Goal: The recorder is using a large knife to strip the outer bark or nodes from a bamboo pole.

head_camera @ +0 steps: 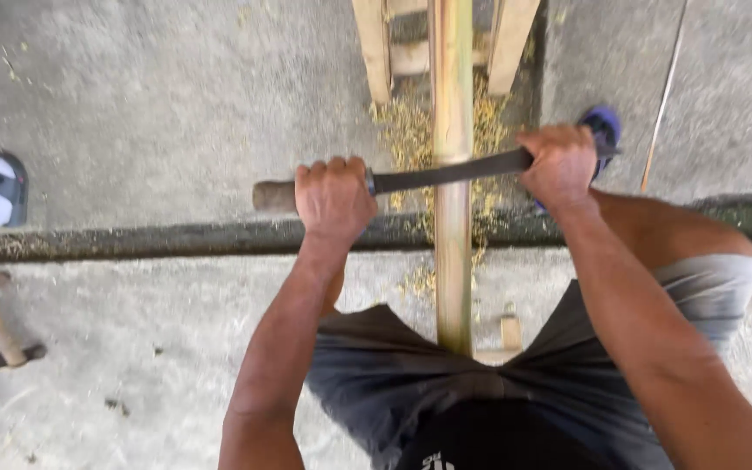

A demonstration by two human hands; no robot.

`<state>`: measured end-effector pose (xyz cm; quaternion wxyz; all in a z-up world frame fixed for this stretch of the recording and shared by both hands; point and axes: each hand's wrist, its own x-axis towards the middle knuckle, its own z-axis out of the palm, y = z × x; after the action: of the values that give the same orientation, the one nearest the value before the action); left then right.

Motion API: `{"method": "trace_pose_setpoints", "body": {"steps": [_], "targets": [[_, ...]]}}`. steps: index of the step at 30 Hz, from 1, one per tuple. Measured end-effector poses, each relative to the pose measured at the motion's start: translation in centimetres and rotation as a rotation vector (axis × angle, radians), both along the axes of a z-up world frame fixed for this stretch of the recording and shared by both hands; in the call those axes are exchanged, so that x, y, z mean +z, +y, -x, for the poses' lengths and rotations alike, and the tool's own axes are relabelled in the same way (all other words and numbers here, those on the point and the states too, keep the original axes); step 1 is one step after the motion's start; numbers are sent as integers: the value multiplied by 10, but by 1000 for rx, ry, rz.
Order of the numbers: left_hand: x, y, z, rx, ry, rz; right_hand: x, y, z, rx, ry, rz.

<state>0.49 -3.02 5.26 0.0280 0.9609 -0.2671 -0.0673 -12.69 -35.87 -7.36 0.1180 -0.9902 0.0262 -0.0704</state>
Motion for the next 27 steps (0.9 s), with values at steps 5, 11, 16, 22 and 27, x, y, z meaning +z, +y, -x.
{"method": "trace_pose_setpoints", "body": {"steps": [5,11,16,22,27], "targets": [[22,-6,10,-14,40,-87,-1,3,-4,26,105,71],[-12,-2,-4,1,147,-141,-2,-17,-31,14,154,153],[-60,3,-26,-24,-63,161,87,-26,-70,131,277,264],[-84,28,44,109,442,121,133,13,-12,250,320,556],[-100,30,46,104,245,357,130,21,-7,206,95,470]]}}
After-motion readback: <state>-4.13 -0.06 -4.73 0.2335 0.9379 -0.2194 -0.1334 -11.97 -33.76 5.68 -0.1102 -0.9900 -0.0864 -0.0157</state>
